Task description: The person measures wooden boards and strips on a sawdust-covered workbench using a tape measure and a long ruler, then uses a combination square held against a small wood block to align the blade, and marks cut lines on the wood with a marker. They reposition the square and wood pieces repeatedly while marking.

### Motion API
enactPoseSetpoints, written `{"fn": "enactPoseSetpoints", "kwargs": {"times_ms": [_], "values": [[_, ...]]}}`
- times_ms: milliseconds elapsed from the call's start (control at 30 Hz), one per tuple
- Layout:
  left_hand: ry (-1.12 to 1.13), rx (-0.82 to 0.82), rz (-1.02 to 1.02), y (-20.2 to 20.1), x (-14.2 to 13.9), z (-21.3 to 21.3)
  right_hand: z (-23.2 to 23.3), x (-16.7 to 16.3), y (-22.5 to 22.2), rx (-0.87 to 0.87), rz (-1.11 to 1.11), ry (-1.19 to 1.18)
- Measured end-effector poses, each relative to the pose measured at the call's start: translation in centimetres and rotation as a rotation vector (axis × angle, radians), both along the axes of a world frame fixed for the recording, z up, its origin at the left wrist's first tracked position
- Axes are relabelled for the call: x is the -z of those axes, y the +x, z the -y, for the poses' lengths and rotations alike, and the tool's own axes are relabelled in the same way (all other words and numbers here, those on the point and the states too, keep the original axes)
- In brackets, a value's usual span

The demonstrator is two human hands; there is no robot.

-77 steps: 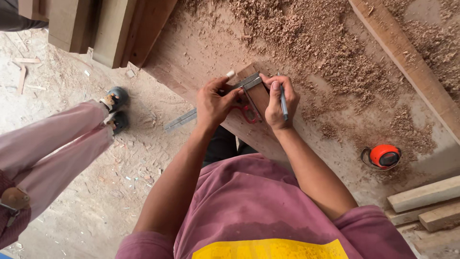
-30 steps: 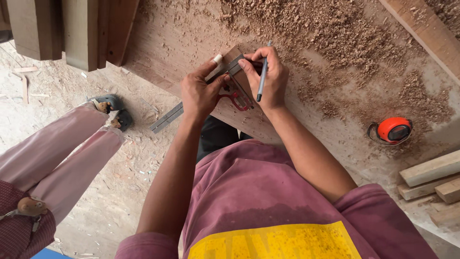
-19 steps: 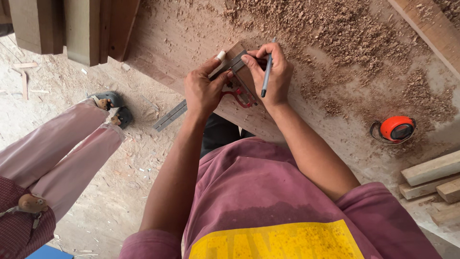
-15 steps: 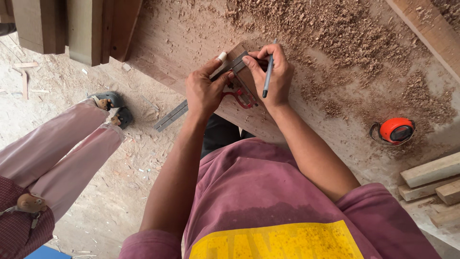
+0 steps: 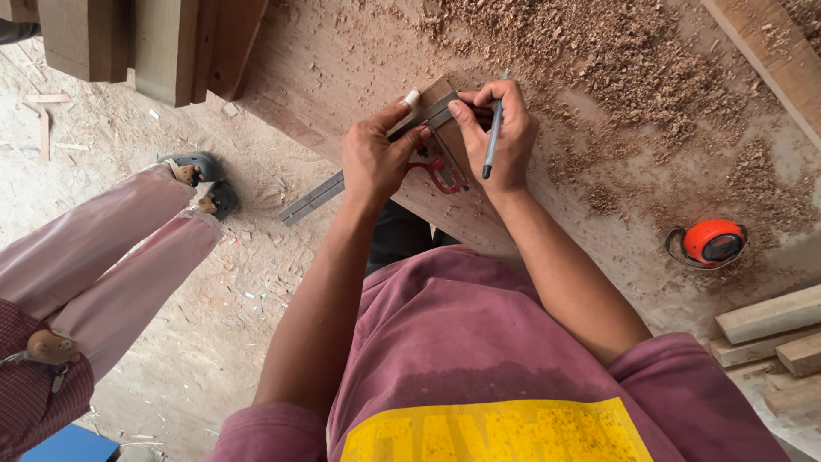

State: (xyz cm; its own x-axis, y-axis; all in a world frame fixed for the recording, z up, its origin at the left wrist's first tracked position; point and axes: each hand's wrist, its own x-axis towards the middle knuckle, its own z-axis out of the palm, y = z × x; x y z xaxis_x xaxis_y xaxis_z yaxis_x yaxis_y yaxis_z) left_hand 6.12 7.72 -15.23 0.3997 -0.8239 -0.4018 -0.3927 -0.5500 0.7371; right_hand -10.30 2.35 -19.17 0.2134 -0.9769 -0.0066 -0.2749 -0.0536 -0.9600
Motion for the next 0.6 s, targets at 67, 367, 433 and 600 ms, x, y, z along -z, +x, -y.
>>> {"fn": "enactPoseSetpoints", "kwargs": {"times_ms": [67, 367, 433, 600], "values": [[0.067, -0.025, -0.036, -0.05, -0.06, 0.07, 0.11, 0.0, -0.03, -0.01, -0.03, -0.004], [-0.004, -0.013, -0.008, -0.19, 0.09, -0.12, 0.04, -0.12, -0.06, -0.013, -0.029, 0.006], [0.009, -0.005, 0.011, -0.11, 0.08, -0.13, 0.03, -0.16, 0.0, -0.013, -0.023, 0.004], [0.124, -0.056, -0.106, 0.08, -0.2, 0.02, 0.12, -0.34, 0.14, -0.002, -0.036, 0.004]]}}
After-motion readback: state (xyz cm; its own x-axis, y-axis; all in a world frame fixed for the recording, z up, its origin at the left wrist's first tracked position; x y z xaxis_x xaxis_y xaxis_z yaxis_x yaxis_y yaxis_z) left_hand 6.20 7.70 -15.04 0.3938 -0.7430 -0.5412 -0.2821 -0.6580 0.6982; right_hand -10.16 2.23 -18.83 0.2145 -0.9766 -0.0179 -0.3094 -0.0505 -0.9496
